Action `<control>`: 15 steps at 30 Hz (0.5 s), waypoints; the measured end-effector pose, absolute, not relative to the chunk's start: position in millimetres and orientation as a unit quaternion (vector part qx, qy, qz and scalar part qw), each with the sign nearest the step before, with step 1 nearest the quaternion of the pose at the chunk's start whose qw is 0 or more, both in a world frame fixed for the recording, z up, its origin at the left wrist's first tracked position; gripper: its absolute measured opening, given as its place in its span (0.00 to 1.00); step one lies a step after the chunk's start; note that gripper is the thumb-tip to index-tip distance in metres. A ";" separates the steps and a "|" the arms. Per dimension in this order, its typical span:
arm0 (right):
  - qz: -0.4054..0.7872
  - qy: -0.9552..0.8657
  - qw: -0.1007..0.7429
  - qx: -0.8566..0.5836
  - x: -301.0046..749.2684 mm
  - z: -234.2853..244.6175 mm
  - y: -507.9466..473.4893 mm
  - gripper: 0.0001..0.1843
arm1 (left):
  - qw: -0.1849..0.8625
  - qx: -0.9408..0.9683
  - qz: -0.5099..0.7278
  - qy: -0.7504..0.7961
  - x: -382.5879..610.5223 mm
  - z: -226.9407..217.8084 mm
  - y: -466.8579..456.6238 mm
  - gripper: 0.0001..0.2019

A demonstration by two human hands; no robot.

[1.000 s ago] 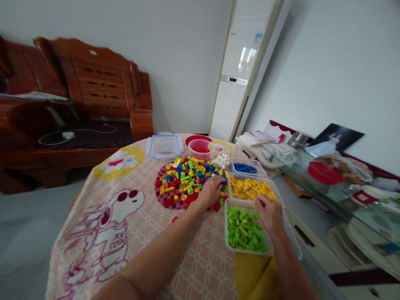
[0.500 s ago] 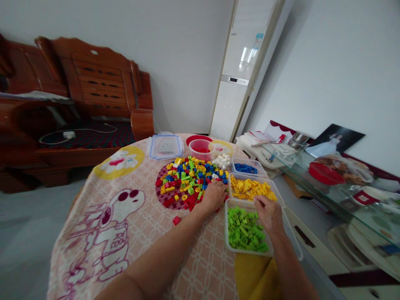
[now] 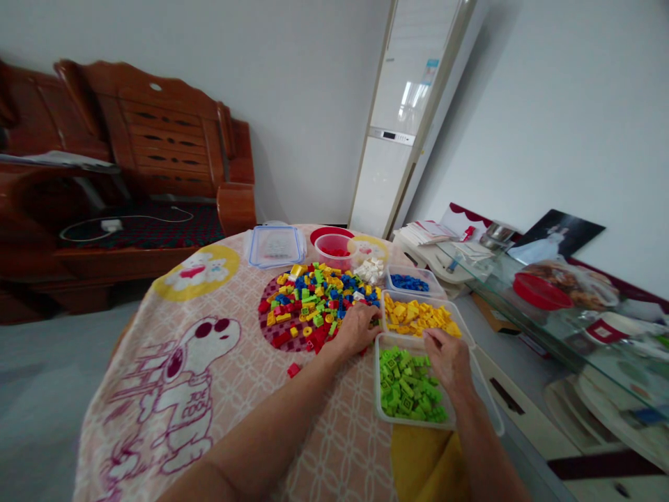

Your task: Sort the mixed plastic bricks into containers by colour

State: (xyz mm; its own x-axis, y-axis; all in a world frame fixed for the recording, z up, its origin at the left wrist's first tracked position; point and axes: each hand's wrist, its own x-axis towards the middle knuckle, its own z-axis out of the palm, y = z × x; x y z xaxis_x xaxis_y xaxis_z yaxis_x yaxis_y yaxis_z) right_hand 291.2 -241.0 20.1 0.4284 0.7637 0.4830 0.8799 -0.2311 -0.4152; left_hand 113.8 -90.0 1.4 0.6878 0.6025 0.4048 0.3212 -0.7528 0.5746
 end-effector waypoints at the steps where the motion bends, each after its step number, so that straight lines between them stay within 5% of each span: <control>1: -0.089 -0.528 0.327 -0.778 291.4 20.1 -241.2 0.20 | 0.239 0.884 0.308 0.257 112.9 2.5 -89.1 0.09; 7: -0.094 -0.530 0.328 -0.776 292.0 19.7 -242.2 0.19 | 0.294 0.846 0.354 0.271 105.0 21.6 -87.6 0.14; 15: -0.089 -0.531 0.331 -0.775 291.7 21.3 -239.1 0.19 | 0.438 0.836 0.314 0.099 101.0 45.8 -95.4 0.15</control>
